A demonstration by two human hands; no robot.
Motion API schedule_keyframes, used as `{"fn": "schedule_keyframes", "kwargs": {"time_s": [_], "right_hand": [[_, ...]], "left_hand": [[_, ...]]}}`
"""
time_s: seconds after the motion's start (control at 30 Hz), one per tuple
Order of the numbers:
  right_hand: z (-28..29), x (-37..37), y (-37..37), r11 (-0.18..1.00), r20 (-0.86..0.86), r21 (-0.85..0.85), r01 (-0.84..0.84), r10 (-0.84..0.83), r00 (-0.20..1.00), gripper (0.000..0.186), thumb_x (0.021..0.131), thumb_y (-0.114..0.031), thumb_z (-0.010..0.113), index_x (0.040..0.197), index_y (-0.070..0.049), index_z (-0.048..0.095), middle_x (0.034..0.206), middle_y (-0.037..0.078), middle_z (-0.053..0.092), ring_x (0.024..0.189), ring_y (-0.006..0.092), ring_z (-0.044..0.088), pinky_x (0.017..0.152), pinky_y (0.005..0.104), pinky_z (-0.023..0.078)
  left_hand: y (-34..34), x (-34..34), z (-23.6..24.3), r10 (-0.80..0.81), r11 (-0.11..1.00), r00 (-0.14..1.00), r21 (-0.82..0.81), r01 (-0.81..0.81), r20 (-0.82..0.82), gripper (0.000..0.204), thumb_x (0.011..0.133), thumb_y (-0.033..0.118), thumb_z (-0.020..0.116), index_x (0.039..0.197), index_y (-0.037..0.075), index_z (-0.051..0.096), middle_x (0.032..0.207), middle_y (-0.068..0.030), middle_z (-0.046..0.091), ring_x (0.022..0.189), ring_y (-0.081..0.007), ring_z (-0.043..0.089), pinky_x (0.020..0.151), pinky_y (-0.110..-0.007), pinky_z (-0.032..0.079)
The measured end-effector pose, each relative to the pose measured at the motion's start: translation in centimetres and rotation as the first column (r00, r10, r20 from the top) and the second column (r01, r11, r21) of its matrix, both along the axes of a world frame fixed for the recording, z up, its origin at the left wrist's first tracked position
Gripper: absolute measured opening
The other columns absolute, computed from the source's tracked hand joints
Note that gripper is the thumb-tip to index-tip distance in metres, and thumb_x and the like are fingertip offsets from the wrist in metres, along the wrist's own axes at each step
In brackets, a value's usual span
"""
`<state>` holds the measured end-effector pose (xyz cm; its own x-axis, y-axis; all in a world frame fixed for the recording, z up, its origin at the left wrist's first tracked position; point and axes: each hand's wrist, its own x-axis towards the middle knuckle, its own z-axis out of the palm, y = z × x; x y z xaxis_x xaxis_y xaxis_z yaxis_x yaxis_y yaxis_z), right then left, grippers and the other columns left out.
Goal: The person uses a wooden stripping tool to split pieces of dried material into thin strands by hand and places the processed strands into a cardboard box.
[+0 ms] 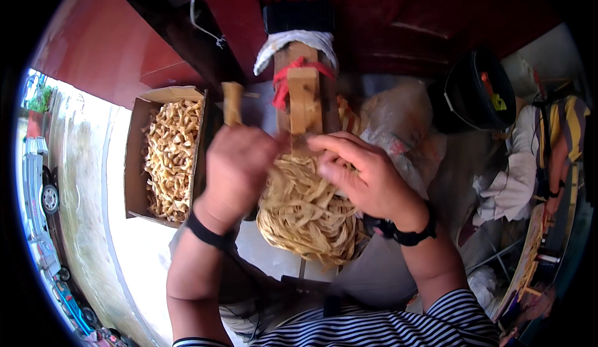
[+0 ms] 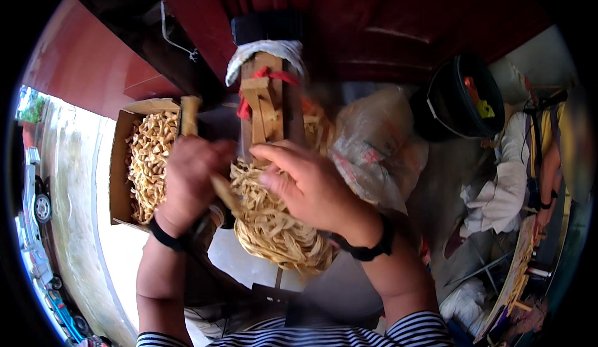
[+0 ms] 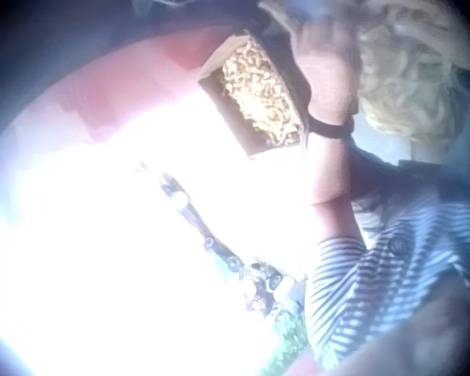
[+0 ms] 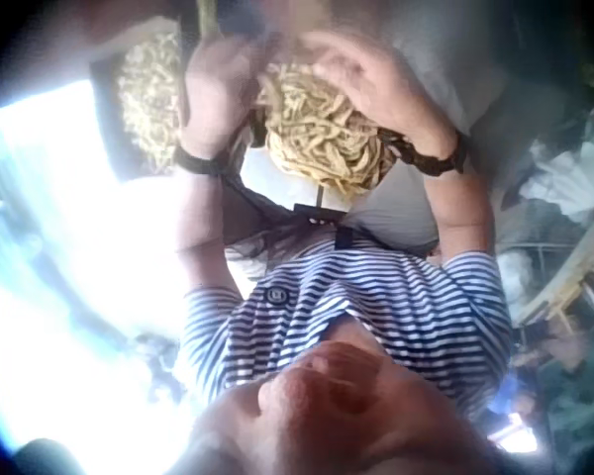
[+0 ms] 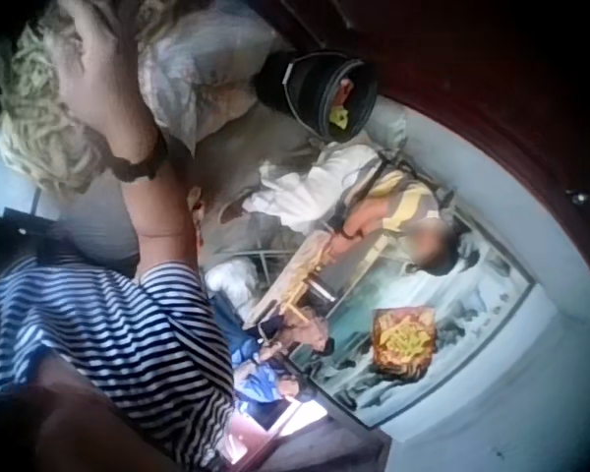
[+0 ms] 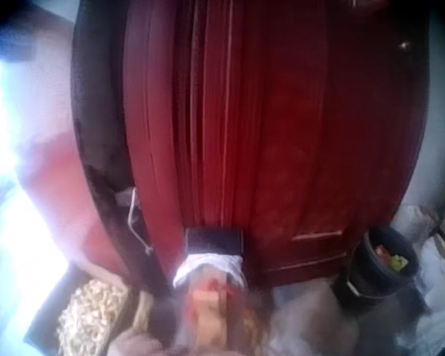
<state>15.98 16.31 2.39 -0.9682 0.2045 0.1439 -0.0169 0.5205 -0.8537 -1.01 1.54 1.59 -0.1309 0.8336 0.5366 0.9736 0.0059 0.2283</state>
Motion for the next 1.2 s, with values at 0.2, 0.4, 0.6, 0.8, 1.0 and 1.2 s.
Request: {"fn": "schedule_keyframes", "kwargs": {"time_s": [0.2, 0.4, 0.6, 0.8, 1.0, 1.2], "right_hand": [[-2.1, -1.2, -3.2, 0.573, 0.151, -0.816, 0.075, 0.087, 0.985, 0.049, 0.093, -0.027, 0.062, 0.129, 0.001, 0.045, 0.084, 0.003, 0.058, 0.068, 0.0086, 0.057, 0.059, 0.021, 0.045], [0.6, 0.2, 2.1, 0.735, 0.281, -0.678, 0.024, 0.229, 0.932, 0.027, 0.094, -0.022, 0.06, 0.107, 0.001, 0.065, 0.068, -0.002, 0.057, 0.059, 0.0032, 0.051, 0.053, 0.0192, 0.04], [-0.3, -1.1, 0.7, 0.544, 0.259, -0.835, 0.086, 0.251, 0.933, 0.035, 0.093, -0.023, 0.061, 0.115, 0.004, 0.056, 0.086, 0.005, 0.064, 0.077, 0.0093, 0.058, 0.069, 0.0235, 0.046], [-2.5, -1.3, -0.8, 0.937, 0.248, -0.258, 0.237, -0.173, 0.953, 0.015, 0.09, -0.017, 0.062, 0.093, -0.003, 0.06, 0.073, 0.009, 0.062, 0.066, 0.0173, 0.06, 0.06, 0.0309, 0.047], [-0.6, -1.2, 0.8, 0.989, -0.057, 0.138, 0.046, -0.038, 0.998, 0.009, 0.077, -0.011, 0.071, 0.073, -0.007, 0.063, 0.065, 0.006, 0.062, 0.059, 0.022, 0.055, 0.056, 0.0329, 0.045], [-0.6, -1.5, -0.3, 0.994, -0.327, 0.095, -0.055, 0.083, 0.941, 0.025, 0.065, -0.012, 0.082, 0.061, -0.009, 0.058, 0.053, 0.002, 0.051, 0.047, 0.0179, 0.045, 0.045, 0.0326, 0.036]], "left_hand": [[1.1, 2.3, 0.2, 0.041, 0.999, 0.999, 0.023, -0.041, 0.007, 0.032, 0.068, 0.008, 0.064, 0.1, 0.006, 0.062, 0.073, -0.0048, 0.053, 0.068, -0.0226, 0.056, 0.072, -0.038, 0.045], [-0.7, -2.2, 0.1, 0.292, 0.954, 0.949, -0.028, -0.297, -0.123, 0.023, 0.076, 0.007, 0.065, 0.099, 0.008, 0.061, 0.072, -0.0043, 0.057, 0.068, -0.0231, 0.059, 0.077, -0.04, 0.047], [0.5, 2.1, -1.4, 0.068, 0.987, 0.988, -0.137, -0.087, -0.139, 0.038, 0.075, 0.012, 0.059, 0.112, 0.004, 0.057, 0.072, -0.0008, 0.05, 0.062, -0.0157, 0.054, 0.052, -0.03, 0.044], [0.7, 2.6, -1.5, -0.005, 0.984, 0.934, -0.166, 0.069, 0.357, 0.046, 0.072, 0.0, 0.061, 0.117, 0.001, 0.059, 0.084, -0.0067, 0.06, 0.074, -0.0216, 0.061, 0.066, -0.031, 0.05], [0.6, 1.6, 0.2, 0.383, 0.874, -0.238, -0.267, 0.407, 0.892, 0.028, 0.092, 0.012, 0.049, 0.111, -0.005, 0.061, 0.093, -0.0105, 0.069, 0.077, -0.0158, 0.064, 0.067, -0.027, 0.051], [-0.3, 4.8, -2.2, 0.255, 0.823, -0.343, -0.017, 0.567, 0.904, 0.019, 0.082, 0.008, 0.066, 0.099, 0.0, 0.067, 0.084, 0.0001, 0.063, 0.071, -0.0073, 0.055, 0.061, -0.022, 0.044]]}}
